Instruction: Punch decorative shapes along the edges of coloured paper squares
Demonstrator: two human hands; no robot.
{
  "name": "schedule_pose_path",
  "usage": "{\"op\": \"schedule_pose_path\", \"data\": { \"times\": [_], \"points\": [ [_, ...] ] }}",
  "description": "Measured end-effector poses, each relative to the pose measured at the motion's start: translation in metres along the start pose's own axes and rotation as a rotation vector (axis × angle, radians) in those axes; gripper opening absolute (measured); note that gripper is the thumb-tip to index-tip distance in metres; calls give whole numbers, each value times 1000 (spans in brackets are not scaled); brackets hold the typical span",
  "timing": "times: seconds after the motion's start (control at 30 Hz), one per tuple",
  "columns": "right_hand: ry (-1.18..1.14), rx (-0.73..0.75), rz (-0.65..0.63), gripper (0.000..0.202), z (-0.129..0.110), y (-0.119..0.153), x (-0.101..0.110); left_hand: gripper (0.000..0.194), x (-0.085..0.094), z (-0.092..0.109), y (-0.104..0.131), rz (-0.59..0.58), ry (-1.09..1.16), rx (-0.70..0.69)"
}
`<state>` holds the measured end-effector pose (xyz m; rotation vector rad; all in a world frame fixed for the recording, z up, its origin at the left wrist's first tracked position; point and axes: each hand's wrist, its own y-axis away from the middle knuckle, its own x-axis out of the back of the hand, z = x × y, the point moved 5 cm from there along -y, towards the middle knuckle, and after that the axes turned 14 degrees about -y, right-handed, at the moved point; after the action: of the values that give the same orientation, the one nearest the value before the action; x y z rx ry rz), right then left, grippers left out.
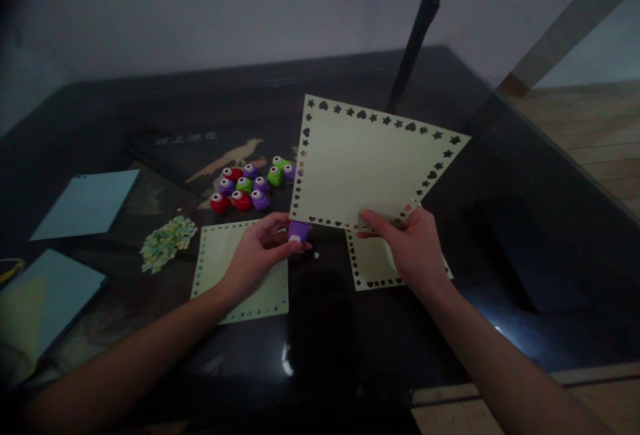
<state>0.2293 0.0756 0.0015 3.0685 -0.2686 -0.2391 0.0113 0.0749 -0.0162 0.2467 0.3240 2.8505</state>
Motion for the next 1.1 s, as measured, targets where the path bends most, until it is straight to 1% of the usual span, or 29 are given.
{"op": "schedule_pose_path", "data": {
  "times": [0.23,0.53,0.67,0.8,0.93,1.1],
  "points": [
    [48,-13,35,21,-3,2,-1,43,-1,3,1,0,14,12],
    [65,-9,6,23,-3,3,-3,43,-1,4,-1,-14,33,1],
    [88,-21,19,22,-6,4,-3,42,-2,4,0,-11,36,5],
    [59,-12,10,22,-5,4,-3,42,-1,5,0,-4,35,9],
    [60,-6,-7,25,0,3,-2,43,-1,5,1,4,32,8],
    [90,6,11,29,-1,3,-1,43,-2,5,1,6,38,11]
  ]
}}
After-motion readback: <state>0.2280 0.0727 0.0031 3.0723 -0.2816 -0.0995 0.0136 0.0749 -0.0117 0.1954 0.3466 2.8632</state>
